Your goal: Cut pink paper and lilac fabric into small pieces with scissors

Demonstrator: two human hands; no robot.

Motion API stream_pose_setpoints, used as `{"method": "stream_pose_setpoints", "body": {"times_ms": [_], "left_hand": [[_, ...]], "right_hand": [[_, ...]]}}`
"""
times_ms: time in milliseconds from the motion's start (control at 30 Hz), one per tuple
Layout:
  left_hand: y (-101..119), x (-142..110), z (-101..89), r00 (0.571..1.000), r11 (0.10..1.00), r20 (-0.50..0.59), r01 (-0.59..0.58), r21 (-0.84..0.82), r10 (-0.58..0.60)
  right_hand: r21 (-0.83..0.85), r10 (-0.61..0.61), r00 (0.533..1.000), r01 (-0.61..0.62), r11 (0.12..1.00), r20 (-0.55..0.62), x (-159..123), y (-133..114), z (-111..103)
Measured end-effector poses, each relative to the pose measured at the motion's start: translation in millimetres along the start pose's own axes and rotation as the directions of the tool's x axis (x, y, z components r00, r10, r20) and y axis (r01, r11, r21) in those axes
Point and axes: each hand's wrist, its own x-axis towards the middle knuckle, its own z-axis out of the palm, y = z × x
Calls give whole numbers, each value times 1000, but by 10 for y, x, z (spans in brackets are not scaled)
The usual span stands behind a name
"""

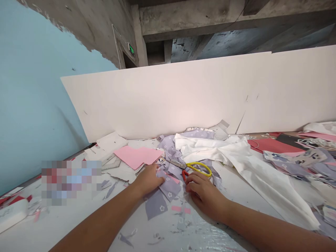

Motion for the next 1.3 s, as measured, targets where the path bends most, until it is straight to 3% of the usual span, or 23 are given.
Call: {"method": "stream_pose_setpoints", "body": {"times_ms": [233, 467, 600, 733, 833, 933, 1033, 1100, 1200, 1300], "left_hand": [[-33, 24, 55, 998, 997, 7, 56, -53, -55], [-31, 20, 54, 995, 963, 20, 99, -251, -97], [16, 53, 3, 995, 892, 38, 104, -439, -97], [96, 79, -128, 985, 759, 171, 133, -638, -29], [179, 36, -161, 973, 655, 230, 153, -740, 32], [261, -52, -52, 977, 575, 208, 138, -807, 57], [317, -141, 124, 978, 469, 201, 150, -870, 60], [333, -185, 211, 975, 415, 218, 183, -891, 39], [332, -220, 265, 968, 395, 249, 221, -892, 19], [321, -228, 264, 962, 400, 272, 238, -885, 30]], "right_hand": [[32, 1, 1000, -1, 999, -1, -4, -2, 7], [12, 10, 1000, -10, 1000, 19, -2, -2, 15], [43, 17, 1000, -17, 999, 14, -9, 4, 10], [172, 112, 993, -107, 979, -24, -47, -9, 3], [451, 280, 958, -222, 864, -66, -67, -46, 16], [797, 353, 936, -214, 564, 2, -36, -88, 37], [938, 391, 916, -209, 278, 89, 24, -79, 47], [928, 489, 859, -293, 231, 150, 53, -43, 49], [889, 614, 769, -394, 235, 178, 70, 9, 51], [883, 652, 740, -407, 235, 167, 70, 21, 48]]}}
